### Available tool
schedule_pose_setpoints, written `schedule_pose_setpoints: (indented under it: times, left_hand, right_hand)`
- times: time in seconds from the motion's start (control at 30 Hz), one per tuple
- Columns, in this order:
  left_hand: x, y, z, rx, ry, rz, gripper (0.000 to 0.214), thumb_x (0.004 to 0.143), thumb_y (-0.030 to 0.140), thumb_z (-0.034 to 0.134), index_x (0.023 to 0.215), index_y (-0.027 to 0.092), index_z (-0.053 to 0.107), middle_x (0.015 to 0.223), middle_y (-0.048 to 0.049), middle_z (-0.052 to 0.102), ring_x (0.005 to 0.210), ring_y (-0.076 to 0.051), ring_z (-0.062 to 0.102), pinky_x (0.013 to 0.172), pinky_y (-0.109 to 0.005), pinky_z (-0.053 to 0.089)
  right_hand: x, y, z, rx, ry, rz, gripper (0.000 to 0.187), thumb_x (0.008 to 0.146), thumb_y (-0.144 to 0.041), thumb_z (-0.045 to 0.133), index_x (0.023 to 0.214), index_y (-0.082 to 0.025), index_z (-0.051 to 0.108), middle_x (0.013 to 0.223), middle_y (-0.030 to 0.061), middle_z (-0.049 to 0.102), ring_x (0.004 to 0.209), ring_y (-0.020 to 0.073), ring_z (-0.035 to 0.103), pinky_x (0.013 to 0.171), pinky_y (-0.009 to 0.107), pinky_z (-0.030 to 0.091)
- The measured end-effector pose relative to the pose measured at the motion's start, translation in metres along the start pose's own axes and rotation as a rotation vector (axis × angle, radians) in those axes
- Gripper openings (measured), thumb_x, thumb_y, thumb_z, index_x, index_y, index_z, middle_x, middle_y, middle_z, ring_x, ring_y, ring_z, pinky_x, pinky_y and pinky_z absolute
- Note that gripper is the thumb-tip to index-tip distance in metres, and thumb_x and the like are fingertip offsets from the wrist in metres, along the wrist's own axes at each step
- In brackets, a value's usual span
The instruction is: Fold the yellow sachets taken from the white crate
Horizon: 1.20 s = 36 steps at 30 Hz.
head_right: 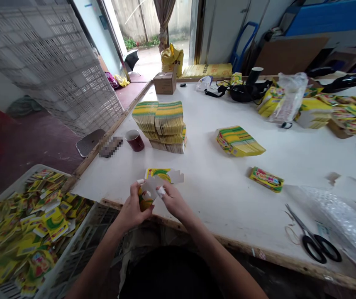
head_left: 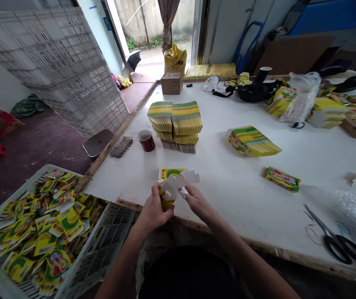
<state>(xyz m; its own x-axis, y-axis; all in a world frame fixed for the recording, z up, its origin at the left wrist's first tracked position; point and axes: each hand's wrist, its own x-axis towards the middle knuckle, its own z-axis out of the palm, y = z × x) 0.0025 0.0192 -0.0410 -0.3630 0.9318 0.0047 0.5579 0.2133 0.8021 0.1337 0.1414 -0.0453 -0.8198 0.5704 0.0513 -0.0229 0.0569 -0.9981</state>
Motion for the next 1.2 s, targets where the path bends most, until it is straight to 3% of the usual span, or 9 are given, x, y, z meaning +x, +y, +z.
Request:
schedule_pose_setpoints:
  times: [0.1, 0.23, 0.37, 0.5, 0.6, 0.7, 0.77, 0.97, 1.2]
  left_hand:
    - [-0.005, 0.001, 0.004, 0.054, 0.062, 0.083, 0.067, 0.074, 0.028, 0.06, 0.126, 0.023, 0.019, 0.113, -0.0089, 0.05, 0.091, -0.019, 0.055, 0.081, -0.035, 0.048]
    - [-0.008, 0.0, 0.007, 0.132, 0.215, 0.192, 0.06, 0.074, 0.028, 0.062, 0.122, 0.022, 0.026, 0.106, -0.0083, 0.049, 0.088, -0.02, 0.054, 0.074, -0.034, 0.048]
    - [-0.008, 0.003, 0.013, 0.016, 0.349, 0.372, 0.06, 0.073, 0.02, 0.064, 0.121, 0.018, 0.028, 0.11, -0.0102, 0.041, 0.097, -0.017, 0.05, 0.083, -0.029, 0.045]
    - [-0.006, 0.007, 0.013, -0.04, 0.41, 0.436, 0.059, 0.073, 0.016, 0.065, 0.12, 0.016, 0.029, 0.109, -0.0103, 0.039, 0.099, -0.017, 0.048, 0.086, -0.028, 0.044]
    - [-0.005, 0.008, 0.006, 0.176, 0.443, 0.397, 0.056, 0.072, 0.016, 0.066, 0.117, 0.014, 0.032, 0.107, -0.0114, 0.041, 0.097, -0.02, 0.049, 0.081, -0.031, 0.046]
    - [-0.004, 0.006, 0.002, 0.402, 0.456, 0.388, 0.055, 0.07, 0.014, 0.066, 0.115, 0.013, 0.034, 0.107, -0.0135, 0.045, 0.097, -0.025, 0.05, 0.08, -0.037, 0.047]
    - [-0.003, 0.005, 0.003, 0.478, 0.456, 0.436, 0.053, 0.069, 0.011, 0.065, 0.113, 0.013, 0.035, 0.105, -0.0133, 0.047, 0.095, -0.026, 0.05, 0.078, -0.039, 0.047]
    - [-0.002, 0.005, 0.008, 0.349, 0.477, 0.357, 0.056, 0.069, 0.017, 0.066, 0.115, 0.015, 0.033, 0.105, -0.0122, 0.045, 0.095, -0.024, 0.05, 0.078, -0.037, 0.047]
    - [-0.004, 0.003, 0.003, 0.222, 0.359, 0.193, 0.055, 0.071, 0.023, 0.062, 0.115, 0.019, 0.03, 0.106, -0.0093, 0.046, 0.092, -0.021, 0.053, 0.077, -0.032, 0.047]
  right_hand:
    - [0.003, 0.0, 0.007, 0.359, -0.072, 0.208, 0.042, 0.084, -0.05, 0.055, 0.099, -0.011, 0.063, 0.101, 0.0102, 0.062, 0.095, 0.0226, 0.056, 0.092, 0.038, 0.042]
    - [0.005, 0.003, 0.019, 0.963, -0.067, 0.448, 0.051, 0.071, -0.046, 0.072, 0.107, -0.012, 0.06, 0.104, 0.0096, 0.062, 0.098, 0.0209, 0.056, 0.09, 0.033, 0.043]
    - [0.0, 0.008, 0.039, 1.193, -0.234, 0.397, 0.043, 0.077, -0.043, 0.067, 0.107, -0.014, 0.06, 0.109, 0.0089, 0.06, 0.102, 0.0214, 0.055, 0.092, 0.032, 0.042]
    - [-0.008, 0.015, 0.05, 1.005, -0.179, 0.366, 0.038, 0.078, -0.038, 0.066, 0.107, -0.014, 0.057, 0.108, 0.0084, 0.058, 0.102, 0.0199, 0.054, 0.091, 0.03, 0.042]
    - [-0.009, 0.018, 0.041, 0.782, -0.027, 0.384, 0.048, 0.076, -0.052, 0.063, 0.104, -0.013, 0.053, 0.098, 0.0075, 0.058, 0.089, 0.0187, 0.056, 0.081, 0.031, 0.044]
    - [-0.005, 0.012, 0.024, 0.38, 0.157, 0.278, 0.054, 0.07, -0.064, 0.06, 0.088, -0.013, 0.052, 0.078, 0.0037, 0.055, 0.068, 0.0142, 0.049, 0.065, 0.027, 0.04]
    - [-0.002, 0.006, 0.016, 0.097, 0.213, 0.176, 0.042, 0.071, -0.053, 0.063, 0.074, -0.013, 0.052, 0.068, 0.0021, 0.051, 0.062, 0.0123, 0.044, 0.058, 0.025, 0.035]
    - [-0.001, 0.011, 0.022, 0.754, -0.034, 0.371, 0.039, 0.062, -0.041, 0.075, 0.075, -0.012, 0.054, 0.065, 0.0013, 0.05, 0.058, 0.0102, 0.045, 0.062, 0.024, 0.039]
    - [-0.006, 0.018, 0.025, 0.824, -0.089, 0.252, 0.044, 0.072, -0.049, 0.073, 0.091, -0.013, 0.058, 0.078, 0.0024, 0.052, 0.067, 0.0094, 0.045, 0.064, 0.022, 0.036]
